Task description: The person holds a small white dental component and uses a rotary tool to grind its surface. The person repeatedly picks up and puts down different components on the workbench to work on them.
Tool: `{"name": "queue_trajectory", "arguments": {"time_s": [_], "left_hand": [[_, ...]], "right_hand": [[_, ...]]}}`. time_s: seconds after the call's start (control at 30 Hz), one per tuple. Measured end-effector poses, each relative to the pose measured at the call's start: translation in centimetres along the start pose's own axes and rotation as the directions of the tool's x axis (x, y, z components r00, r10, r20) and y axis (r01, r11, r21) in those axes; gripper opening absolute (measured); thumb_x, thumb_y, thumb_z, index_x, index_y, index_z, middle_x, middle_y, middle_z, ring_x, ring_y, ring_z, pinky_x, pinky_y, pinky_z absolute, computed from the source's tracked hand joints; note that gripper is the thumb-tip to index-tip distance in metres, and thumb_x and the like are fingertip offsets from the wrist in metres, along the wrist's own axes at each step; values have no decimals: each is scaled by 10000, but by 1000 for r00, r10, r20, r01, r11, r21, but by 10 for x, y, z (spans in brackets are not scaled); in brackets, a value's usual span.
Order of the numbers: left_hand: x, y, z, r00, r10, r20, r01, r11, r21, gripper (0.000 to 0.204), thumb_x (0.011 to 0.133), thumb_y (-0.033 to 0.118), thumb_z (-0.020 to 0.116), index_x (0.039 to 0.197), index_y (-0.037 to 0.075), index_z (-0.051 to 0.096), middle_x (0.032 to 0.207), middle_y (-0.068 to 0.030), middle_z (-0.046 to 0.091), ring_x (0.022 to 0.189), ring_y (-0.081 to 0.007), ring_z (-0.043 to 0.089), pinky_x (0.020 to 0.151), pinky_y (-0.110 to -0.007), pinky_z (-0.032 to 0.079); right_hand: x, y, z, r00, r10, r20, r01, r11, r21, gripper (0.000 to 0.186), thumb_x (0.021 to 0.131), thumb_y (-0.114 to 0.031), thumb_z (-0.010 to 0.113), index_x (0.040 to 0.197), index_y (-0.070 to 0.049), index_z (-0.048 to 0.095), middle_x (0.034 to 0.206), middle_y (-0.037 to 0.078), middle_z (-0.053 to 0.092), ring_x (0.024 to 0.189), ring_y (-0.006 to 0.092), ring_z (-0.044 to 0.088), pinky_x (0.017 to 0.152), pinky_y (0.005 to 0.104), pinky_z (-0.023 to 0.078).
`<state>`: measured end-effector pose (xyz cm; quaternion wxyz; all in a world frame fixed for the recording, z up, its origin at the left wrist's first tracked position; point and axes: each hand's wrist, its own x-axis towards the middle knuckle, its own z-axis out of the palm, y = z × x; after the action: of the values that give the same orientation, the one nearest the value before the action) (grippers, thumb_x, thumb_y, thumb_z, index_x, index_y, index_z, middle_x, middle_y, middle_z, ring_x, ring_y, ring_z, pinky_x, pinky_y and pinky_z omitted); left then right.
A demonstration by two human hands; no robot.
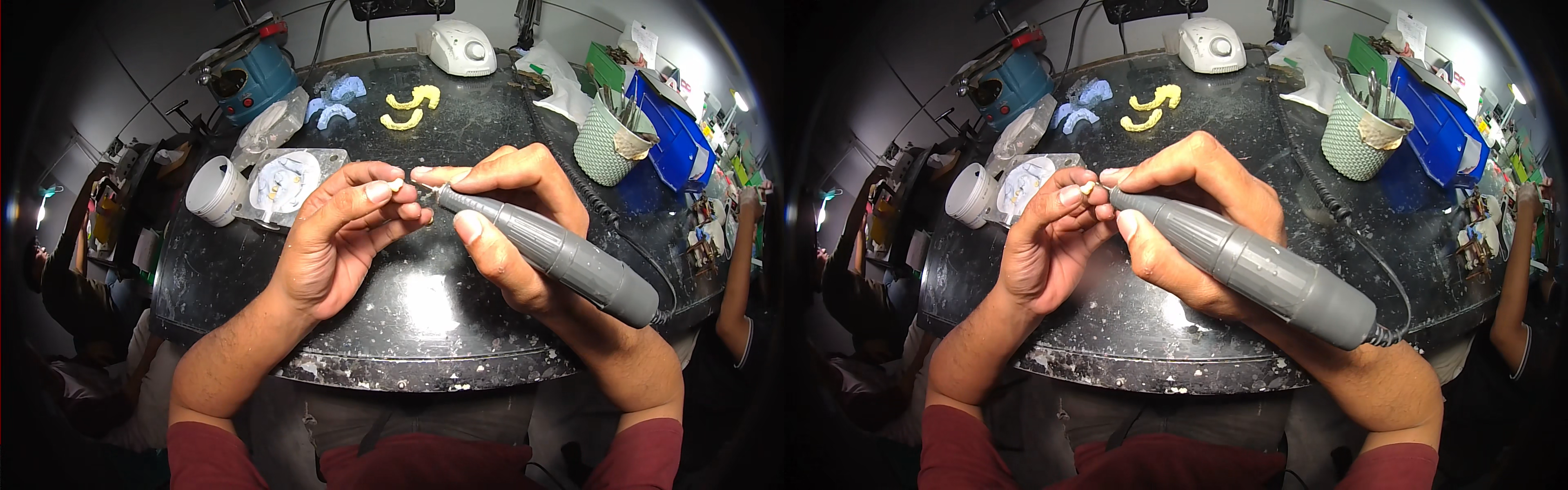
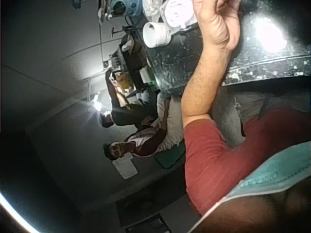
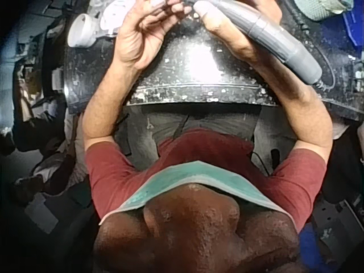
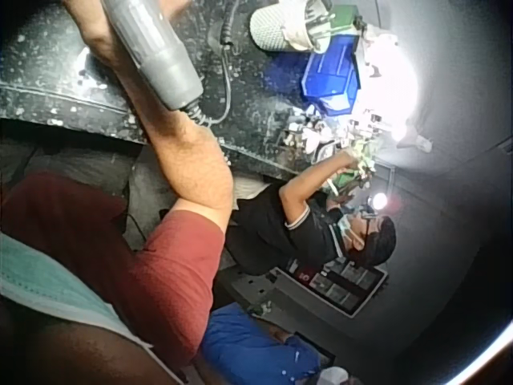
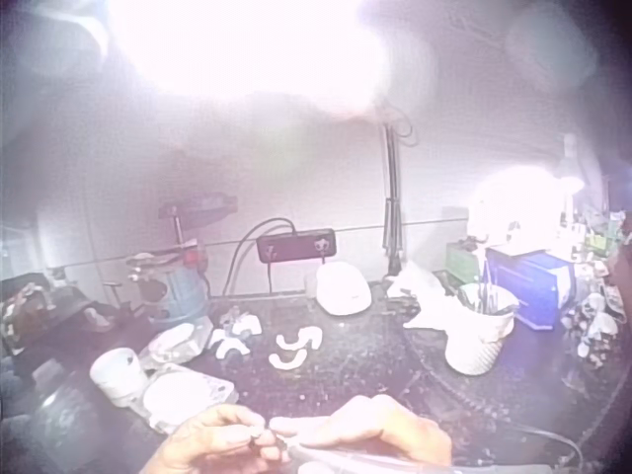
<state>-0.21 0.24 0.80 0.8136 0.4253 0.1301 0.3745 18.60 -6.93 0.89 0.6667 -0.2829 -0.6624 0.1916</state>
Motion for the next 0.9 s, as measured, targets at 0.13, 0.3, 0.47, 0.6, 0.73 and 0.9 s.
{"name": "queue_trajectory", "arguments": {"time_s": [0.13,0.3,0.47,0.6,0.73,0.9], "left_hand": [[0,0,-1,999,-14,30,15,1000,-25,207,924,107,572,1093,-12,580,986,-132,660,941,-210,653,938,-389,527],[-1,0,0,999,-6,33,7,1000,-14,187,926,101,570,1078,-6,592,985,-137,662,940,-211,654,941,-390,526],[-2,-1,-1,1000,5,23,-5,1000,-15,169,927,95,572,1065,1,600,981,-141,664,939,-212,654,938,-389,527],[-2,0,-1,1000,2,31,-2,1000,-5,166,925,95,576,1060,3,603,986,-143,663,942,-212,653,934,-383,525],[0,-1,1,1000,14,13,-14,1000,0,180,924,95,579,1072,-4,600,993,-139,663,943,-211,651,936,-370,519],[-1,-3,1,999,18,-46,-15,998,66,245,917,90,592,1134,-23,597,1035,-141,664,953,-204,651,933,-352,514]], "right_hand": [[0,1,1,1000,17,10,-17,1000,2,187,799,-14,663,971,14,596,964,137,674,878,156,675,788,284,542],[1,-3,2,1000,11,7,-11,998,-56,178,778,-10,674,945,11,617,955,125,676,880,165,681,791,287,545],[1,1,2,1000,-11,19,12,999,-51,173,782,-9,674,945,12,622,945,114,674,882,166,682,794,288,546],[0,-1,2,1000,16,10,-16,999,-29,170,786,-7,677,947,12,625,948,114,673,885,167,683,793,284,545],[0,-5,4,998,60,-19,-59,997,48,163,787,-1,674,944,11,630,942,112,671,891,172,684,798,282,545],[-1,-1,0,999,-28,19,30,993,-117,202,767,-24,683,957,-1,617,891,94,656,803,138,659,724,265,525]]}}
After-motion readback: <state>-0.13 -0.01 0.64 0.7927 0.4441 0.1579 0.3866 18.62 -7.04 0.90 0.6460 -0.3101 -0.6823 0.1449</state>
